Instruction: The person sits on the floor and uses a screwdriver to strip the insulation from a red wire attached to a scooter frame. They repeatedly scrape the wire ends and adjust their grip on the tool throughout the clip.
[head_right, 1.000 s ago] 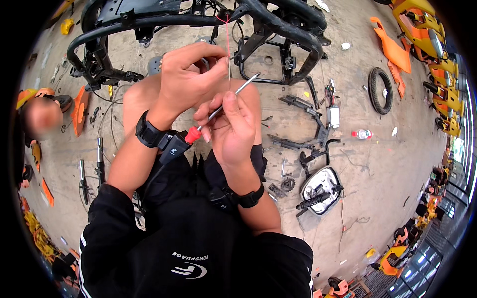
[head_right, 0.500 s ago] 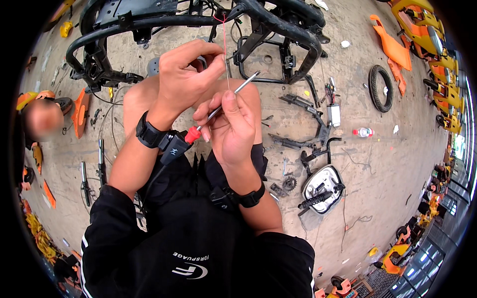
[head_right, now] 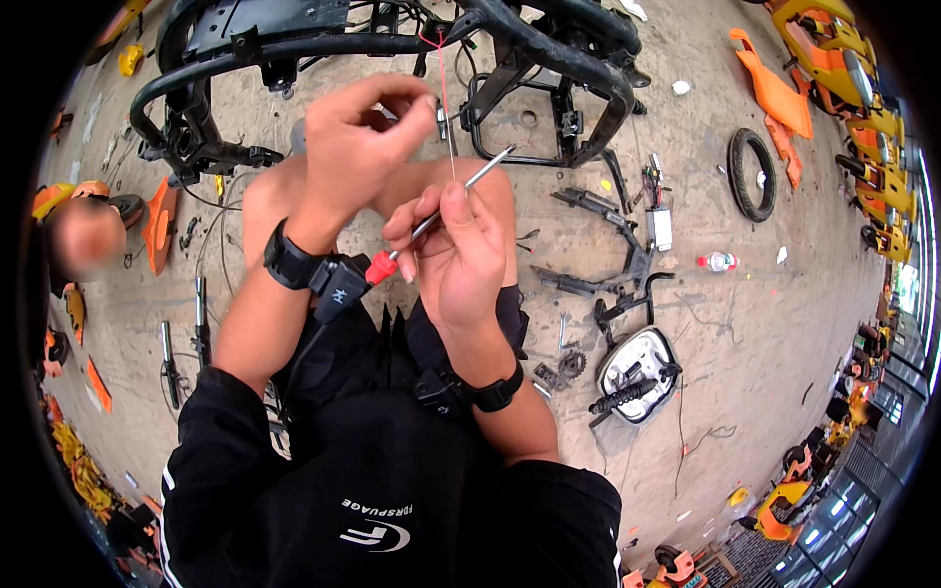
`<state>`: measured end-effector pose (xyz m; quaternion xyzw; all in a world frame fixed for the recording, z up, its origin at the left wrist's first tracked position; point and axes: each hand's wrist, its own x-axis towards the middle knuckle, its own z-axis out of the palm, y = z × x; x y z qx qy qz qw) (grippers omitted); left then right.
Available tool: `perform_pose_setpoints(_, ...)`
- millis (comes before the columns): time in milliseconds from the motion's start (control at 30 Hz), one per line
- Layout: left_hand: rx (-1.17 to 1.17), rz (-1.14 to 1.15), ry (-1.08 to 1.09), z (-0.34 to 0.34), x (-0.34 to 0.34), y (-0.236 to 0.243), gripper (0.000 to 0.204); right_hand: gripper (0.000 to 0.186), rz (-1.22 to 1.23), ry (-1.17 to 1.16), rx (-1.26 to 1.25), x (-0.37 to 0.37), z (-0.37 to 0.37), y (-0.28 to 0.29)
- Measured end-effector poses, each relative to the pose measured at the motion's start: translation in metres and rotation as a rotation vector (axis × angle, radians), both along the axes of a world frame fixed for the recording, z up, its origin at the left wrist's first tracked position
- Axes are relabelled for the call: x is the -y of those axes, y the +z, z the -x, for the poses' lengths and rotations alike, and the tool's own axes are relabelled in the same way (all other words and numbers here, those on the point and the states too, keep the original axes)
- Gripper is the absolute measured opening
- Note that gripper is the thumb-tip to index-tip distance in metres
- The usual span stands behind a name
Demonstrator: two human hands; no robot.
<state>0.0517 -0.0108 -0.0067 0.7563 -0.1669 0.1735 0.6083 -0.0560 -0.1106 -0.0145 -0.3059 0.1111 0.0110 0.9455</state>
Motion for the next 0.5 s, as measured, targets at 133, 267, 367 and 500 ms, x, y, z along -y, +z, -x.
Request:
perform_pose_setpoints(133,-0.248,-0.051,-0.152,0.005,-0.01,-0.002,0.009,0.034,0.037,-0.004,-0.023,0.001,0.002,-0.004)
perform_pose_setpoints(267,-0.274,0.048,-0.157,0.002,-0.016,-0.004,0.017,0.033,0.18,0.007,-0.022,0.001,-0.001,-0.007)
perform_pose_setpoints(367,-0.425,-0.009,-0.238,0.01,-0.026,0.001,0.019,0.032,0.222,-0.006,0.006,0.001,0.003,-0.015)
perform_pose_setpoints(500,-0.446,-0.262,-0.39,0.033,-0.043,0.034,0.03,0.038,0.235,-0.038,0.035,0.001,0.004,-0.016)
